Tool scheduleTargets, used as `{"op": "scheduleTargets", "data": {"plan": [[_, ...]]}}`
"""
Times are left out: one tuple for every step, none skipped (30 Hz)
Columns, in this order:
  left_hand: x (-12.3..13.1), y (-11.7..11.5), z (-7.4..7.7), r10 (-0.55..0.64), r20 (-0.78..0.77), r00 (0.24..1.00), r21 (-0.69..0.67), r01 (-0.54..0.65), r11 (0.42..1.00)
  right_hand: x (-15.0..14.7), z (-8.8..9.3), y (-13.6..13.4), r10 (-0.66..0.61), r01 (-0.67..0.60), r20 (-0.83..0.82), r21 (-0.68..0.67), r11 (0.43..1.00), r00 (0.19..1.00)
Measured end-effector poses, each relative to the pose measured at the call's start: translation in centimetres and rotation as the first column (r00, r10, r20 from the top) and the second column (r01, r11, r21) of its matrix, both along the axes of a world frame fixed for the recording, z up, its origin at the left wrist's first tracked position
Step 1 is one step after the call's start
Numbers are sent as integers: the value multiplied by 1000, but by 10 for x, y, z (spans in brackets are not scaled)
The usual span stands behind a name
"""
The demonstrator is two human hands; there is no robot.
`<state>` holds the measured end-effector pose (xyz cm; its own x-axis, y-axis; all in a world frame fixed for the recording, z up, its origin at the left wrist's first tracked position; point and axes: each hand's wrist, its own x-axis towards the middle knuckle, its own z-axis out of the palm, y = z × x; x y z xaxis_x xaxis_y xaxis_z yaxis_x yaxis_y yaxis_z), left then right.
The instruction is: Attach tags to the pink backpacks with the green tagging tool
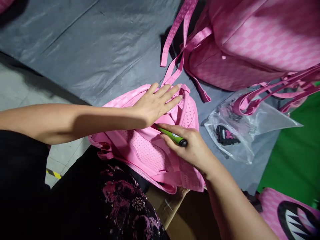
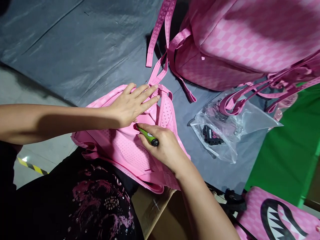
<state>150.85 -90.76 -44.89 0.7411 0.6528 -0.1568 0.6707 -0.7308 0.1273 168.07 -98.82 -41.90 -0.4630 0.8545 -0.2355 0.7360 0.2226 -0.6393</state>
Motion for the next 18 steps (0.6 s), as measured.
{"op": "scheduleTargets", "data": {"plan": [[0, 0, 0, -3, 1, 1000, -1, 3, 1000, -1, 0, 1, 5, -5, 8, 1, 1000, 1000], [0, 0, 0, -4, 5, 1000, 0, 4, 1000, -1, 1, 1, 13, -13, 22, -2, 1000, 1000], [0, 1, 0, -5, 11, 1000, 1, 5, 1000, -1, 2, 2, 22, -22, 38, -7, 1000, 999], [-1, 1, 0, -6, 18, 1000, 1, 6, 1000, -1, 3, 2, 29, -29, 49, -10, 1000, 998], [-1, 1, 0, -7, 23, 1000, -4, 7, 1000, -1, 4, 3, 34, -33, 52, -10, 999, 998], [-1, 1, 0, -9, 25, 1000, -11, 9, 1000, 0, 5, 3, 37, -37, 50, -10, 999, 998], [-1, 1, 0, -10, 27, 1000, -19, 10, 1000, -1, 5, 4, 41, -40, 47, -11, 999, 998], [-1, 1, 0, -10, 29, 1000, -24, 11, 1000, -1, 5, 4, 44, -44, 47, -15, 999, 998], [-1, 2, 1, -10, 30, 999, -27, 10, 1000, -1, 5, 4, 47, -46, 47, -18, 999, 998], [-1, 2, 1, -10, 31, 999, -27, 11, 1000, -1, 5, 4, 46, -45, 47, -18, 999, 998], [-1, 2, 1, -11, 32, 999, -27, 12, 1000, -2, 5, 4, 43, -42, 46, -15, 999, 998], [-2, 2, 2, -11, 33, 999, -26, 12, 1000, -2, 4, 4, 39, -39, 44, -13, 999, 998], [-2, 1, 2, -11, 31, 999, -25, 12, 1000, -1, 4, 4, 38, -37, 45, -17, 999, 998], [-2, 1, 2, -10, 29, 1000, -23, 11, 1000, -1, 5, 4, 36, -35, 51, -26, 999, 998], [-2, 1, 3, -10, 26, 1000, -20, 10, 1000, -1, 5, 3, 34, -32, 58, -34, 999, 998], [-2, 1, 3, -9, 22, 1000, -14, 9, 1000, 0, 6, 3, 30, -28, 65, -39, 999, 997], [-2, 1, 2, -8, 17, 1000, -8, 9, 1000, 0, 6, 3, 28, -25, 69, -42, 999, 997], [-2, 1, 2, -9, 13, 1000, -1, 9, 1000, 0, 6, 4, 28, -25, 68, -45, 999, 997]]}}
